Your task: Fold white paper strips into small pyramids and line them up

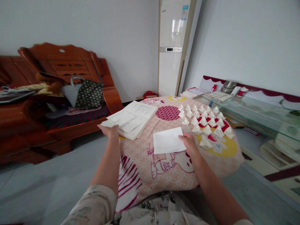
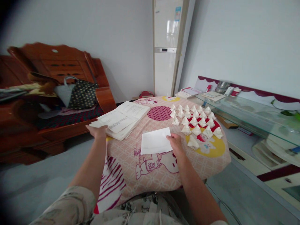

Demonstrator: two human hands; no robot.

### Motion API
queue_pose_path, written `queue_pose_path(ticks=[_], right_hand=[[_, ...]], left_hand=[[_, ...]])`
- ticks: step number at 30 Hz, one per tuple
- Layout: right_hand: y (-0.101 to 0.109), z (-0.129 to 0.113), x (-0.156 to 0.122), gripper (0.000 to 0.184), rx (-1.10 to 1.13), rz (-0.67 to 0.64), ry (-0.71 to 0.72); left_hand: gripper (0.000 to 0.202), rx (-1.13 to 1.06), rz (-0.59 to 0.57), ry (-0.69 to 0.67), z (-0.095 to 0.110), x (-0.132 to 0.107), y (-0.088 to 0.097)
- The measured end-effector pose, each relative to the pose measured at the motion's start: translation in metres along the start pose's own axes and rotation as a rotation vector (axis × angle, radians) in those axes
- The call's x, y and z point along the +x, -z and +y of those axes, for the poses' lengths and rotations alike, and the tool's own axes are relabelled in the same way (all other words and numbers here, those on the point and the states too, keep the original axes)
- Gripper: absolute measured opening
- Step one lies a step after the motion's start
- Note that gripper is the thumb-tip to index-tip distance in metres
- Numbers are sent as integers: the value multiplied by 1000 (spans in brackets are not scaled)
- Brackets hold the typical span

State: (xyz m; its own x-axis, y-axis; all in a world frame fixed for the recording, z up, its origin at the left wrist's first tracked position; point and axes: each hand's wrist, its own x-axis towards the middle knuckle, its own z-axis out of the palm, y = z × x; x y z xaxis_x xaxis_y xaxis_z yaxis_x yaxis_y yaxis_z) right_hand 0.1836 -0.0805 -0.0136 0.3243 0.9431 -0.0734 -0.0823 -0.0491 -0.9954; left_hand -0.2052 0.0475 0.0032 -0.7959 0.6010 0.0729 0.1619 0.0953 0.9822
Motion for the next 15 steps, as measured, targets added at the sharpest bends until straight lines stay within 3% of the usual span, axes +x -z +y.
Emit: queue_pose_path(ticks=[2,4,6,8,10,12,15], right_hand=[[0,-2,-2,25,30,-13,4],[0,-6,-3,25,61,-39,18],[2,-11,-5,27,87,-92,31],[5,-18,-8,29,123,-181,36],[9,-26,-12,32,169,-290,50],[13,-35,-16,39,196,-398,76],[14,-46,-23,48,186,-530,73]], left_hand=[[106,67,67,-147,7,-10,1],[89,95,-17,-340,18,-29,-3],[63,38,-263,-433,32,-55,-10],[47,-72,-551,-408,44,-83,-17],[46,-128,-902,-366,55,-108,-21],[49,-214,-1168,-325,64,-129,-21],[55,-333,-1404,-228,71,-157,-17]])
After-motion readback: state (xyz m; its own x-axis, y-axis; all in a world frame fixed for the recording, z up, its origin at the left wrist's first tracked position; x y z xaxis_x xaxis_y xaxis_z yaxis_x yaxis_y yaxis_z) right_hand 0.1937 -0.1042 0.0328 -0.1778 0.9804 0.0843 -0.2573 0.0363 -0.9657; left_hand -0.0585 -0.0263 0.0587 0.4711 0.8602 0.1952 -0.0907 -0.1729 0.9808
